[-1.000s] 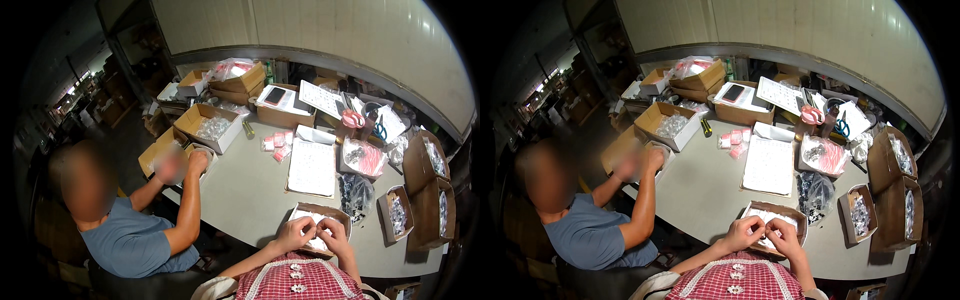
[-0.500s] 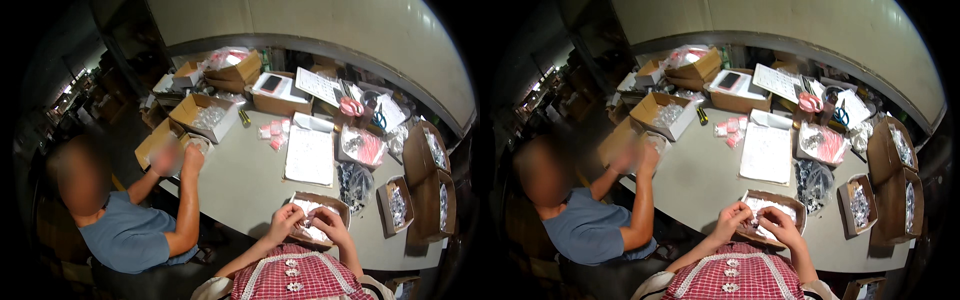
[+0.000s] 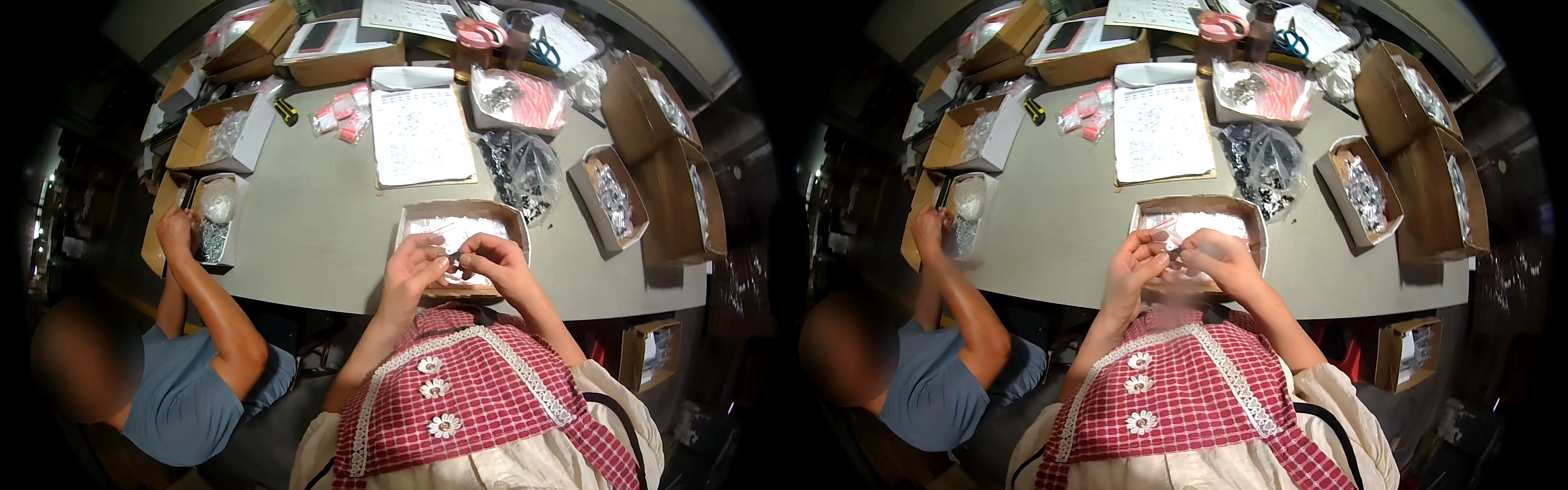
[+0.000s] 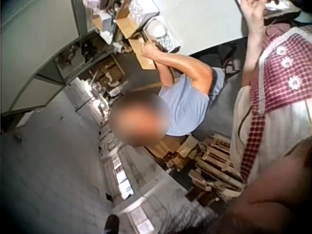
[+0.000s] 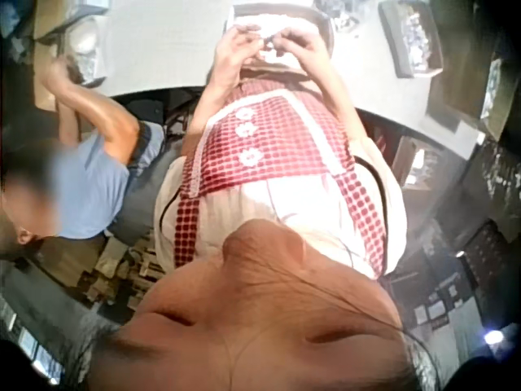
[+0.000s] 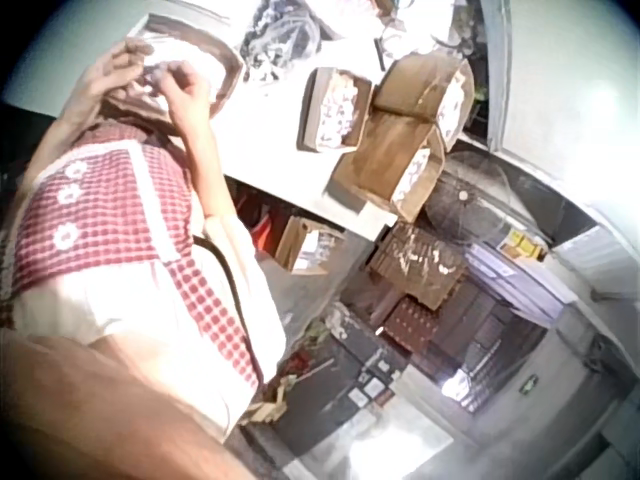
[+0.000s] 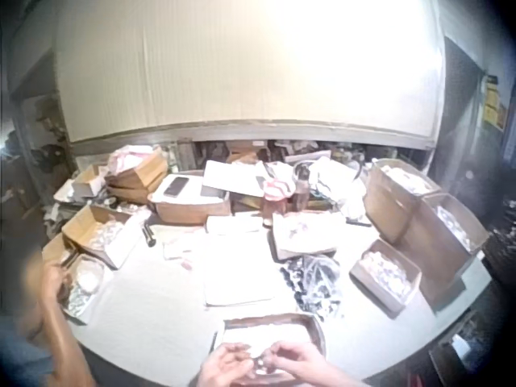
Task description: The person picks up small black circular parts from a container by hand and places them into individual plastic bags on a workbench.
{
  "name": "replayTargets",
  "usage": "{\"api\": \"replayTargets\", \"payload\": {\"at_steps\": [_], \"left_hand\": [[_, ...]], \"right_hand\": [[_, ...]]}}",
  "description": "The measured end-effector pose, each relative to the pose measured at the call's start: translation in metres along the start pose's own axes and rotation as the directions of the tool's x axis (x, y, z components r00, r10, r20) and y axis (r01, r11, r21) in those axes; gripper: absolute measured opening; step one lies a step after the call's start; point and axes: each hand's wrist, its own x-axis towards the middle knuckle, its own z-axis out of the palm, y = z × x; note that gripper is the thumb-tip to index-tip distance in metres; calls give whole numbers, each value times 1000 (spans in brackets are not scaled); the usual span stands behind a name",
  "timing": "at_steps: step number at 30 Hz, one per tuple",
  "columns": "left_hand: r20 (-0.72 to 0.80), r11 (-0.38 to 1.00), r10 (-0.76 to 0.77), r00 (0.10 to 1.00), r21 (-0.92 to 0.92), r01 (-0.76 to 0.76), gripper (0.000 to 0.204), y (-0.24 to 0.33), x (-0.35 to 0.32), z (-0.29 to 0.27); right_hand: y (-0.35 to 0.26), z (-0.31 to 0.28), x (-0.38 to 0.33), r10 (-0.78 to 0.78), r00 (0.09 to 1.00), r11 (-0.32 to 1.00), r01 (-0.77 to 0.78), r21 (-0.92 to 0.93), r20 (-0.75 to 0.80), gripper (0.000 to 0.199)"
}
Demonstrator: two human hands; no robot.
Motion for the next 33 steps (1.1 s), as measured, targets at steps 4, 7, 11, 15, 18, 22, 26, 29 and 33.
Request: {"api": "replayTargets", "payload": {"at_steps": [4,7,11,15,18,22,26,29,33], "left_hand": [[-20,1000,-29,999,-10,29,35,-2,5,-2],[-31,999,-40,999,-13,40,33,3,3,-1],[10,997,-78,997,15,78,33,-4,9,4],[97,985,-146,985,103,136,30,-19,16,3],[97,875,-178,979,471,112,28,-50,27,-5],[140,504,-90,986,861,-76,42,-62,32,-2],[175,217,-170,970,966,-137,52,-56,36,12],[145,136,-219,965,984,-117,60,-49,38,24],[186,65,-166,968,982,-178,57,-64,42,12]], "right_hand": [[2,-2,0,40,999,999,-39,-21,6,13],[0,1,-3,50,999,999,-50,8,19,13],[-2,-6,-7,78,996,990,-73,-117,39,13],[7,-28,-5,-6,999,883,20,-469,31,10],[-1,-49,-10,12,989,945,-58,-323,-145,12],[-16,-97,-25,-148,854,982,186,26,-498,14],[-28,-135,-39,-221,625,916,396,60,-748,15],[-38,-156,-38,-390,366,820,556,-138,-845,14],[-41,-203,-39,-596,6,690,516,-509,-803,20]]}}
